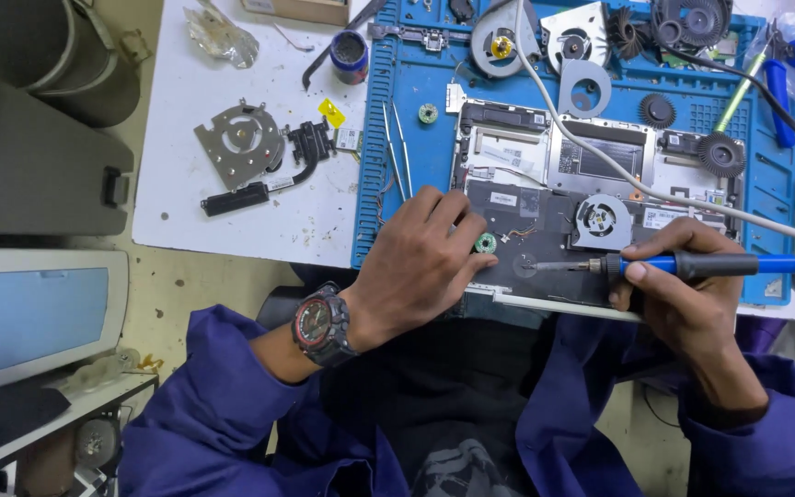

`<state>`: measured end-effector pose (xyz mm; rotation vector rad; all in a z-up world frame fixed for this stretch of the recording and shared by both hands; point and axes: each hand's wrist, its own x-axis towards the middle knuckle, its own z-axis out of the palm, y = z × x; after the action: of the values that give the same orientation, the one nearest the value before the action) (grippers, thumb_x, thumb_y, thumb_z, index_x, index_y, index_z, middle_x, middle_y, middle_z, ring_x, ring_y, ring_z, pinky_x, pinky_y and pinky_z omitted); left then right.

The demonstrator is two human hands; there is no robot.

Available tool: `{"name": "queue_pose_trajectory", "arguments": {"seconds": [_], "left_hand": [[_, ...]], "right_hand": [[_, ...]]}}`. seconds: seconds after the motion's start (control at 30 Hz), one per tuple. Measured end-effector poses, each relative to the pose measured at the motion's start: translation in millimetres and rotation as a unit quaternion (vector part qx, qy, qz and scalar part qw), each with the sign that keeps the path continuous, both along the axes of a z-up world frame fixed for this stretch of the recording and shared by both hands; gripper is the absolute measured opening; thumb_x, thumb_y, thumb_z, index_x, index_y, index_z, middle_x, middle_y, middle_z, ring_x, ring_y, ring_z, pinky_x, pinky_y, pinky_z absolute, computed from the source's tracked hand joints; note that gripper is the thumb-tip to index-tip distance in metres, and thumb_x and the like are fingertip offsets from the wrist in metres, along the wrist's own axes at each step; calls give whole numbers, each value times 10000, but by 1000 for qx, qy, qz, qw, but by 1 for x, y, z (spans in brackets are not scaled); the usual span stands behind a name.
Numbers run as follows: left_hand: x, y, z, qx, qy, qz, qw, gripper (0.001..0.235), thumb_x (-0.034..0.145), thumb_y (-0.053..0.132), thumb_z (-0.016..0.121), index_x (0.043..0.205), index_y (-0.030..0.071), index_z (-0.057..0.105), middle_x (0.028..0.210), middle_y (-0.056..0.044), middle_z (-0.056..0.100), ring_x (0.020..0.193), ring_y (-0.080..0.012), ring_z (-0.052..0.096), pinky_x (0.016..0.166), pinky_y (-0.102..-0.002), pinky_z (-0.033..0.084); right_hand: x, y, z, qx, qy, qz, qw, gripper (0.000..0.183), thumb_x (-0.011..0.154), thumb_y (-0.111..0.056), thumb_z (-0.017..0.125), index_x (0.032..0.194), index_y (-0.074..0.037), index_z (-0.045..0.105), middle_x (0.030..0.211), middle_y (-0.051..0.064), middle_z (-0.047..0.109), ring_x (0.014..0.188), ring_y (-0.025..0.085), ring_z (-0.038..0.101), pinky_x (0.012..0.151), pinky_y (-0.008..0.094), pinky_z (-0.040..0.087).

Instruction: The person uses a soldering iron to work on a small green circuit board and wires inside a disassembled laptop. They apply solder to the board and wires, occasionally using tweezers to hold components in place. The workspace is cluttered with various laptop parts and tools.

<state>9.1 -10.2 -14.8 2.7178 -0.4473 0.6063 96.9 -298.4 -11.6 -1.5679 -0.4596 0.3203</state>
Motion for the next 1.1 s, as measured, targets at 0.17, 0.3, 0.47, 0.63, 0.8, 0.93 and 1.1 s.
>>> {"name": "queue_pose_trajectory", "arguments": {"seconds": [0.17, 0.3, 0.47, 0.63, 0.8, 0.93, 1.1], "left_hand": [[-9, 0, 6, -41, -4, -16, 999, 347, 875, 291, 863, 1019, 45, 665, 1026, -121, 628, 909, -284, 558, 784, -376, 501], [-10, 3, 12, -94, -9, -49, 994, 172, 927, 116, 746, 1042, -7, 715, 1087, -176, 707, 1017, -349, 638, 932, -424, 546], [-5, 3, 13, -145, 30, -48, 988, 294, 878, 102, 739, 1139, -1, 649, 1029, -143, 715, 974, -342, 625, 860, -411, 531], [-2, 5, 9, -211, 66, -38, 975, 370, 862, 40, 766, 1169, 21, 561, 896, -130, 652, 952, -336, 620, 756, -414, 539], [0, 7, 10, -196, 52, -32, 979, 307, 893, 6, 739, 1148, 16, 568, 886, -129, 593, 883, -312, 581, 676, -420, 493], [-2, 5, 10, -188, 53, -33, 980, 314, 917, 13, 715, 1185, 24, 553, 916, -117, 626, 902, -304, 583, 684, -413, 498], [-1, 5, 7, -213, 67, -60, 973, 394, 832, -85, 675, 1185, 19, 535, 852, -129, 559, 813, -310, 520, 650, -429, 433]], "right_hand": [[-4, -2, 2, 45, 19, 3, 999, 112, 926, -61, 731, 976, -30, 635, 653, 125, 667, 511, 176, 711, 506, 231, 611], [-6, 0, 7, 49, 29, 6, 998, 107, 956, -74, 721, 1027, -38, 650, 704, 144, 713, 587, 195, 759, 580, 257, 665], [-5, -7, -2, 42, 45, -18, 998, 142, 968, -136, 692, 1056, -31, 654, 685, 155, 712, 590, 221, 772, 591, 282, 660], [-16, -12, 0, -33, 64, -57, 996, 196, 952, -160, 684, 1089, -29, 633, 781, 177, 747, 629, 243, 798, 585, 302, 726], [-24, -7, 2, 12, 42, -26, 999, 158, 957, -171, 714, 1063, -86, 634, 738, 125, 736, 636, 242, 808, 645, 327, 706], [-26, -8, 5, -26, 29, 3, 999, 216, 947, -78, 717, 1146, -90, 632, 877, 131, 741, 797, 238, 835, 723, 312, 813], [-18, -26, -13, -98, 10, 26, 995, 237, 892, -88, 733, 1106, -87, 633, 880, 156, 746, 785, 261, 857, 712, 354, 853]]}}
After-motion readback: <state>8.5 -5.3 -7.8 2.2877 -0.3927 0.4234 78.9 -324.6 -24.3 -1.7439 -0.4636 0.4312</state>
